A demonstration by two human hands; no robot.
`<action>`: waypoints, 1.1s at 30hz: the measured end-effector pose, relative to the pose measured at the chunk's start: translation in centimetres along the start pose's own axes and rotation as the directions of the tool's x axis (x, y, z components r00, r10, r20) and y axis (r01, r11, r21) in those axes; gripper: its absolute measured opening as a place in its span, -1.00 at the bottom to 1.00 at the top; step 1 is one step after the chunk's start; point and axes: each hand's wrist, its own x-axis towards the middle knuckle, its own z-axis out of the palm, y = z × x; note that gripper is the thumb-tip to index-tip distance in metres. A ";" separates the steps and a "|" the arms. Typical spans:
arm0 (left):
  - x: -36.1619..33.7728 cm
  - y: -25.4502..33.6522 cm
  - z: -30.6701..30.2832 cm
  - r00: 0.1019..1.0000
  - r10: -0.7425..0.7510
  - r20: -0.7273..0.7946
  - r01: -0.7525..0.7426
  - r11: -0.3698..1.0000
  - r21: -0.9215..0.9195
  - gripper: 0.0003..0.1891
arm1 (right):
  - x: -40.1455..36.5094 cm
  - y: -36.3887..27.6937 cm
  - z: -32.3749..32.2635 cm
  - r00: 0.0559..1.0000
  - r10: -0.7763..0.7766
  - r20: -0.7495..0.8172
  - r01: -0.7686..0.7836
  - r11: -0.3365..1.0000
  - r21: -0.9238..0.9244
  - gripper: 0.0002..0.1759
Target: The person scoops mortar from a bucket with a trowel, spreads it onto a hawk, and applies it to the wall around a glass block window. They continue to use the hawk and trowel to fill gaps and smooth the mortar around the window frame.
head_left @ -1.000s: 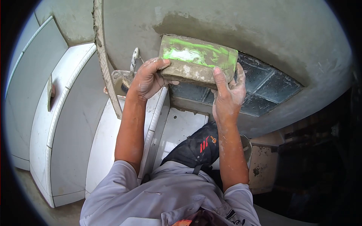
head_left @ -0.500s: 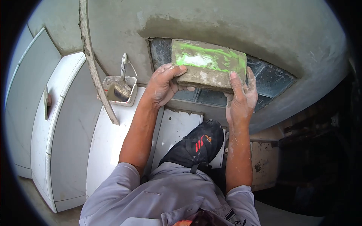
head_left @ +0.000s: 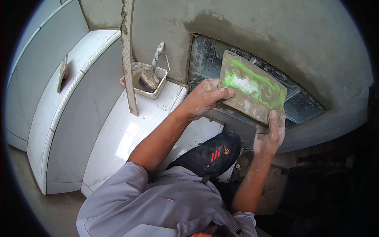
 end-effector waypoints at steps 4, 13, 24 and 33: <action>-2.7 2.8 -3.6 0.986 0.064 -0.154 -0.074 0.996 -0.057 -0.52 | 0.0 2.2 4.0 0.984 0.121 0.133 -0.119 0.993 -0.022 -0.36; -1.7 4.8 -6.4 0.986 0.092 -0.137 -0.102 0.992 -0.069 -0.61 | 1.0 3.4 7.0 0.986 0.091 0.140 -0.096 0.995 0.026 -0.37; -1.4 5.8 -6.9 0.984 0.088 -0.156 -0.095 0.995 -0.036 -0.64 | 1.4 4.0 8.0 0.989 0.089 0.120 -0.098 0.993 0.071 -0.46; -0.8 5.8 -6.4 0.989 0.080 -0.127 -0.088 0.994 -0.062 -0.63 | 1.7 3.1 7.8 0.991 0.071 0.114 -0.080 0.994 0.075 -0.48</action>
